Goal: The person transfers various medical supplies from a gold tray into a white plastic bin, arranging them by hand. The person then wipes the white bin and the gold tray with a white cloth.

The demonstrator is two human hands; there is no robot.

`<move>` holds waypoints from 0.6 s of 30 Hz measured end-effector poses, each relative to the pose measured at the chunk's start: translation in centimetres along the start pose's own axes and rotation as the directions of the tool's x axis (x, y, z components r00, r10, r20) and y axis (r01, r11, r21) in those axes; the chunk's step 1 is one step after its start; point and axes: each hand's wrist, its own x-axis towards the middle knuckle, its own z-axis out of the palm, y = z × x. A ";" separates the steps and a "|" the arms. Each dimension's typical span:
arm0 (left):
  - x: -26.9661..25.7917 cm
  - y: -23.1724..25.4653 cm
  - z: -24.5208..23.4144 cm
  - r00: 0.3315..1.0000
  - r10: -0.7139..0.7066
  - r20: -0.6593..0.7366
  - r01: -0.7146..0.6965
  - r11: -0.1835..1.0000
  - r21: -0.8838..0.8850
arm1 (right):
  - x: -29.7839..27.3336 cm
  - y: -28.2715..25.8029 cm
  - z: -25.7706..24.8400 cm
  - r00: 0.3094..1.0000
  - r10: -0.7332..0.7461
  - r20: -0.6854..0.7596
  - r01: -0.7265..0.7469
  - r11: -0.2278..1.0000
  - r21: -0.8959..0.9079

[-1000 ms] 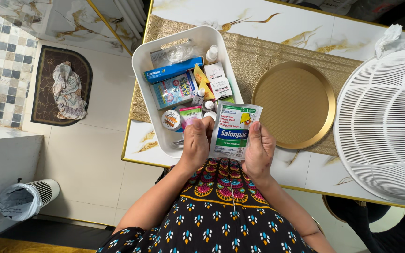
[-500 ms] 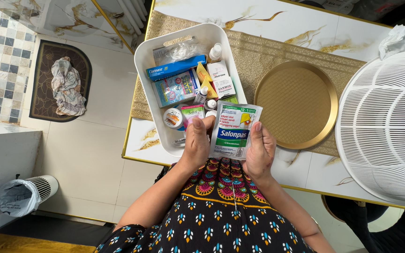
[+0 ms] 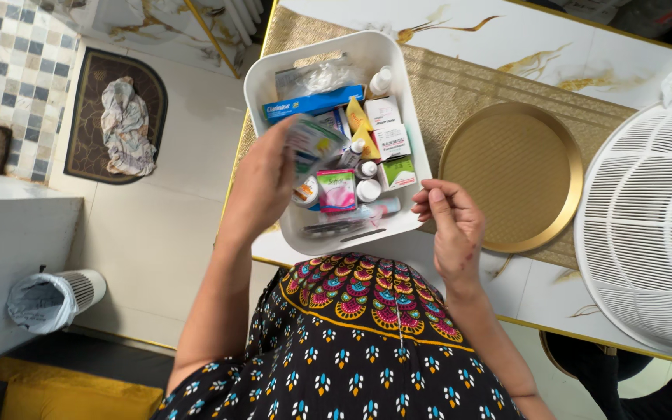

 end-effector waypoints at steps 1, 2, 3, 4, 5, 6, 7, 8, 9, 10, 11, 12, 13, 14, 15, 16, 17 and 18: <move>0.5 -0.2 -0.3 0.996 0.026 0.086 -0.030 0.999 0.039 | 0.0 -0.1 0.1 1.000 -0.006 0.006 0.006 1.000 -0.004; 1.0 -0.4 -0.4 0.984 0.052 0.169 -0.065 0.995 0.075 | 0.0 -0.1 0.2 1.000 -0.002 0.011 0.003 1.000 -0.029; 1.5 -0.6 0.0 0.972 0.069 0.226 -0.084 0.995 0.059 | 0.0 -0.2 0.3 1.000 0.001 0.016 0.000 0.999 -0.053; 2.1 -0.8 0.6 0.955 0.088 0.282 -0.104 0.994 0.043 | 0.1 -0.3 0.5 1.000 0.002 0.021 -0.001 0.997 -0.077; 2.5 -1.0 1.1 0.936 0.107 0.336 -0.123 0.992 0.026 | 0.1 -0.5 0.6 0.999 0.009 0.041 -0.006 0.997 -0.077; 2.8 -1.2 1.5 0.949 0.051 0.311 -0.053 0.999 0.000 | 0.0 -0.6 0.7 0.998 0.015 0.059 -0.011 0.997 -0.077; 3.2 -1.4 1.8 0.958 -0.007 0.288 0.016 1.000 -0.027 | 0.0 -0.6 0.8 0.997 0.021 0.077 -0.015 0.997 -0.076; 3.5 -1.7 2.0 0.961 -0.063 0.268 0.082 0.995 -0.059 | -0.1 -0.7 0.8 0.996 0.029 0.080 -0.022 0.996 -0.087; 3.8 -1.9 2.0 0.972 -0.032 0.234 0.026 0.999 0.031 | -0.2 -0.8 0.7 0.996 0.037 0.083 -0.029 0.995 -0.098; 4.1 -2.2 2.0 0.978 0.003 0.207 -0.028 0.992 0.120 | -0.3 -0.8 0.6 0.996 0.046 0.082 -0.037 0.993 -0.110; 4.4 -2.5 2.1 0.982 0.041 0.182 -0.080 0.975 0.209 | -0.2 -0.8 0.5 0.995 0.046 0.086 -0.037 0.993 -0.110; 4.9 -2.8 2.4 0.976 0.072 0.205 -0.132 0.946 0.296 | -0.2 -0.7 0.4 0.995 0.049 0.089 -0.039 0.993 -0.111; 5.5 -3.1 3.0 0.968 0.101 0.230 -0.184 0.907 0.380 | -0.3 -0.7 0.4 0.994 0.051 0.092 -0.041 0.993 -0.111; 6.0 -3.4 3.6 0.959 0.129 0.253 -0.237 0.855 0.461 | -0.3 -0.7 0.4 0.994 0.051 0.098 -0.040 0.993 -0.112; 6.2 -3.7 4.3 0.954 0.142 0.264 -0.261 0.829 0.494 | -0.3 -0.8 0.4 0.993 0.050 0.104 -0.039 0.993 -0.113; 6.4 -3.9 5.1 0.949 0.159 0.274 -0.287 0.800 0.528 | -0.2 -0.9 0.4 0.993 0.045 0.109 -0.033 0.993 -0.111; 6.6 -4.2 5.6 0.943 0.175 0.285 -0.312 0.768 0.560 | -0.2 -1.0 0.5 0.993 0.048 0.110 -0.036 0.993 -0.113; 6.5 -4.5 6.1 0.941 0.183 0.285 -0.319 0.758 0.568 | -0.3 -1.1 0.5 0.993 0.052 0.105 -0.040 0.992 -0.116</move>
